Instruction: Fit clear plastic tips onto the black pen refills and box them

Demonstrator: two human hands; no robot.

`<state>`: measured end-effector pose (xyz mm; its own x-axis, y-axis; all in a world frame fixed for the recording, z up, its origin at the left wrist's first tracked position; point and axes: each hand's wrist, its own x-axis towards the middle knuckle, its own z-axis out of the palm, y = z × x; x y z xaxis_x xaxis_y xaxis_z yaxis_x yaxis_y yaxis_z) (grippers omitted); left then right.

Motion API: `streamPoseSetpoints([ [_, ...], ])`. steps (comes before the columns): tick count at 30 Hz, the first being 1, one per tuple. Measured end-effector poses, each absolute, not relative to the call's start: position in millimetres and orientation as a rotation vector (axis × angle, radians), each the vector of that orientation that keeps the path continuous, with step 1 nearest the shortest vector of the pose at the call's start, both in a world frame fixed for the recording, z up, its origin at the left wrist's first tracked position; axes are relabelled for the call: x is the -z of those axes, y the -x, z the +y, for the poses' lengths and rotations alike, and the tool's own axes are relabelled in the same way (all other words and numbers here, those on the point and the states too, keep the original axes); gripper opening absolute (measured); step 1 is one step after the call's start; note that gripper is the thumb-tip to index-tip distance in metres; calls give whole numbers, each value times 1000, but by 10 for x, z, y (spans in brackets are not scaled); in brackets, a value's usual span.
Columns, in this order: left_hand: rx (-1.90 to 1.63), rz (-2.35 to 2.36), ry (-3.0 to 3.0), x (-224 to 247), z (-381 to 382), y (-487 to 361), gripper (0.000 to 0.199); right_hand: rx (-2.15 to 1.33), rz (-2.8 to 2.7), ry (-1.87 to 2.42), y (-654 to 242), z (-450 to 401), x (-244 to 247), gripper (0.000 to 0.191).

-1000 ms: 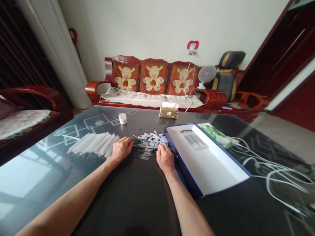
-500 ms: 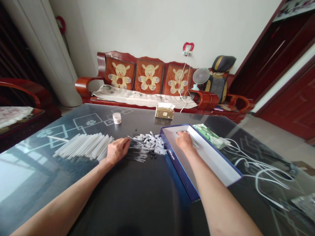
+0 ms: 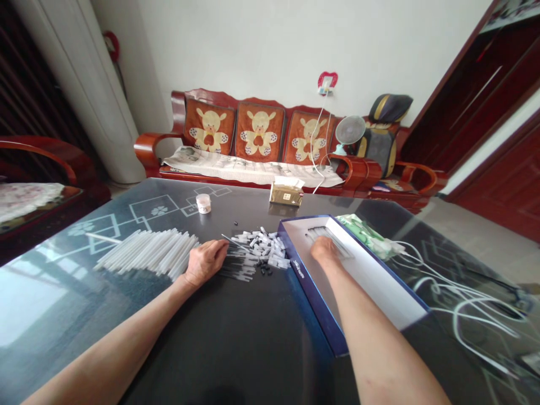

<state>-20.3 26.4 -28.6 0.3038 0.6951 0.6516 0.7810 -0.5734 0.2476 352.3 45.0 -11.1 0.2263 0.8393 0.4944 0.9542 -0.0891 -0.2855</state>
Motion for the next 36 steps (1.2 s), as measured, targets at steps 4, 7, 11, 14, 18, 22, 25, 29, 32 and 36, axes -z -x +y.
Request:
streamPoseSetpoints([
  [4,1168,-1319,2458,283,247,192,27,284,-1485,2164,-3320,351,-334,22],
  [7,1229,-1245,2513,237,200,185,29,246,-1365,2002,-2935,221,-713,52],
  [11,1326,-1045,2595,156,111,164,46,-207,-1353,1588,-2152,25,-718,77],
  [14,1277,-868,2624,134,72,126,50,-545,-1329,1357,-1658,-70,-369,63],
  [18,1063,-889,2660,158,104,94,35,-829,-1150,1250,-1455,-100,18,44],
  [22,976,-1051,2521,178,172,108,35,-889,-1078,1244,-1562,-72,147,40],
  [25,940,-1071,2471,187,184,102,34,-891,-1074,1279,-1586,-79,185,38],
  [29,899,-1114,2464,195,146,61,31,-813,-1204,1372,-1523,-136,174,37],
  [32,874,-1159,2454,184,117,41,31,-722,-1291,1386,-1506,-151,147,39],
  [36,830,-1199,2462,161,113,45,33,-751,-1332,1312,-1555,-105,185,34],
])
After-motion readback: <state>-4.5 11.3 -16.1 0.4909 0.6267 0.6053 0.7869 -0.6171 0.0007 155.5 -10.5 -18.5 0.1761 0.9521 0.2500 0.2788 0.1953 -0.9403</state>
